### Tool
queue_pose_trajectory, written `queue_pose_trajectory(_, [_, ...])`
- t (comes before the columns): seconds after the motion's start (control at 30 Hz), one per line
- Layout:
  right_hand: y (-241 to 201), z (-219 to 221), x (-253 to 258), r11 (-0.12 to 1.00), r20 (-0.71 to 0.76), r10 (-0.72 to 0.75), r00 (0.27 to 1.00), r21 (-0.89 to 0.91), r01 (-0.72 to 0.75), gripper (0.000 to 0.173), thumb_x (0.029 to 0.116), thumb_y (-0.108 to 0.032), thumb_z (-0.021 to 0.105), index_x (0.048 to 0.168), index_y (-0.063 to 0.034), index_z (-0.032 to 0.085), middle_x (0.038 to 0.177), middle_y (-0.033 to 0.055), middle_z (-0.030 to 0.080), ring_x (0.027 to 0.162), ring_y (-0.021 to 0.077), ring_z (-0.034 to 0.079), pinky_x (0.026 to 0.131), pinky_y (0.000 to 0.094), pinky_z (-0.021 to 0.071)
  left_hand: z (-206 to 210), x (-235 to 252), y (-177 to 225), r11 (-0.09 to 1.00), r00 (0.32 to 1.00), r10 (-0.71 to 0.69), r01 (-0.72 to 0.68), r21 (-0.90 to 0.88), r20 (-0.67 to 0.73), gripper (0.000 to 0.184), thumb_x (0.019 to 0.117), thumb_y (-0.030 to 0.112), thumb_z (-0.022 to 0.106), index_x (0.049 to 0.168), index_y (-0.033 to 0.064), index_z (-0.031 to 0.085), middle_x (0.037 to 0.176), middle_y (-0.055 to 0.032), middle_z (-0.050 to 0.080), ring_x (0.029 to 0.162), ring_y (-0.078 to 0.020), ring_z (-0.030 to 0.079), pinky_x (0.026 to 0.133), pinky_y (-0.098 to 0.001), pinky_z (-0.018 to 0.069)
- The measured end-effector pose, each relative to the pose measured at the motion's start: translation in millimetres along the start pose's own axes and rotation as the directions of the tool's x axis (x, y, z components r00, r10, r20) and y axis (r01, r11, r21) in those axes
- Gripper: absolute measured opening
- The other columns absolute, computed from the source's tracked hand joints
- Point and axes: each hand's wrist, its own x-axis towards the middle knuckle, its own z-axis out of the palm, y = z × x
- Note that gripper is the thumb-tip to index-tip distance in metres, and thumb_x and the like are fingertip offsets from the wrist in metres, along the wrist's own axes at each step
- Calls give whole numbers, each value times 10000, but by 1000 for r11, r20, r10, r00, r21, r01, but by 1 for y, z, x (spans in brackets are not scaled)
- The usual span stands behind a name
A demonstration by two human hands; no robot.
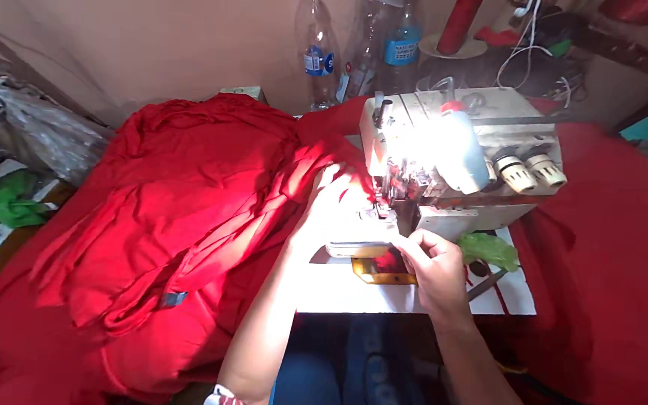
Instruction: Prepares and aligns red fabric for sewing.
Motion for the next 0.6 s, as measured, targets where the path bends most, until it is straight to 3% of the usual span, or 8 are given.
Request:
queue_pose_trajectory(0.07, [-3, -2, -8, 1000, 8, 3, 1000, -10, -3, 292, 878, -96, 673, 635, -194, 546, 542, -138, 493, 462, -54, 447, 451, 117, 370, -16, -10, 26, 993, 993, -117, 116, -34, -26, 414, 996, 224, 594, 1341, -2, 629, 1515, -252, 471, 1461, -401, 381, 1214, -520, 302])
queue_pose_trajectory(0.13, [-9, -1, -16, 1000, 43, 13, 999, -29, -12, 269, 890, -96, 660, 649, -178, 572, 560, -131, 523, 480, -56, 478, 470, 114, 401, -48, -18, 76, 951, 952, -307, 307, -18, 19, 345, 1035, 170, 575, 1323, -15, 627, 1478, -226, 524, 1369, -341, 513, 1143, -499, 392])
queue_pose_trajectory(0.2, [-14, 1, -20, 997, 103, 30, 994, -68, -23, 254, 912, -108, 638, 665, -157, 598, 585, -126, 549, 501, -60, 494, 490, 116, 421, -69, -29, 105, 907, 911, -412, 413, 82, -31, 246, 1021, 168, 607, 1198, 27, 704, 1130, -156, 712, 1003, -259, 696, 899, -464, 548])
queue_pose_trajectory(0.27, [-15, 5, -24, 995, 171, 35, 985, -103, -17, 270, 948, -125, 616, 678, -132, 626, 604, -121, 580, 512, -69, 514, 502, 112, 441, -75, -55, 116, 903, 922, -362, 383, 193, -133, 165, 977, 121, 634, 1031, 21, 754, 867, -127, 724, 728, -227, 701, 686, -417, 584])
queue_pose_trajectory(0.33, [-12, 11, -28, 993, 228, 18, 973, -114, 8, 254, 967, -152, 597, 725, -104, 657, 636, -112, 601, 532, -76, 524, 517, 110, 451, -75, -86, 131, 926, 965, -212, 249, 283, -154, 173, 910, 98, 650, 989, 24, 785, 815, -137, 737, 727, -276, 726, 653, -449, 592])
queue_pose_trajectory(0.43, [-5, 16, -36, 996, 272, -25, 962, -72, 47, 148, 950, -118, 608, 928, -26, 721, 781, -61, 677, 661, -67, 605, 612, 115, 517, -58, -125, 158, 965, 998, -68, 64, 256, 7, 174, 909, 85, 601, 870, -9, 742, 763, -126, 706, 699, -245, 724, 616, -387, 593])
queue_pose_trajectory(0.5, [1, 5, -33, 975, 208, -62, 976, -196, 104, 180, 952, -136, 602, 883, -31, 730, 797, -42, 698, 720, -58, 632, 678, 136, 537, -54, -134, 160, 976, 996, 0, -20, 216, 89, 236, 946, 126, 576, 926, -13, 766, 831, -117, 735, 769, -227, 745, 681, -357, 611])
queue_pose_trajectory(0.6, [7, -28, -14, 867, 15, -108, 994, -488, 101, 239, 969, -162, 612, 903, 35, 730, 754, 59, 673, 671, 39, 590, 666, 259, 498, -91, -99, 159, 928, 982, -177, 146, 344, 59, 256, 993, 96, 541, 1034, -21, 765, 1067, -179, 755, 1010, -329, 736, 868, -463, 587])
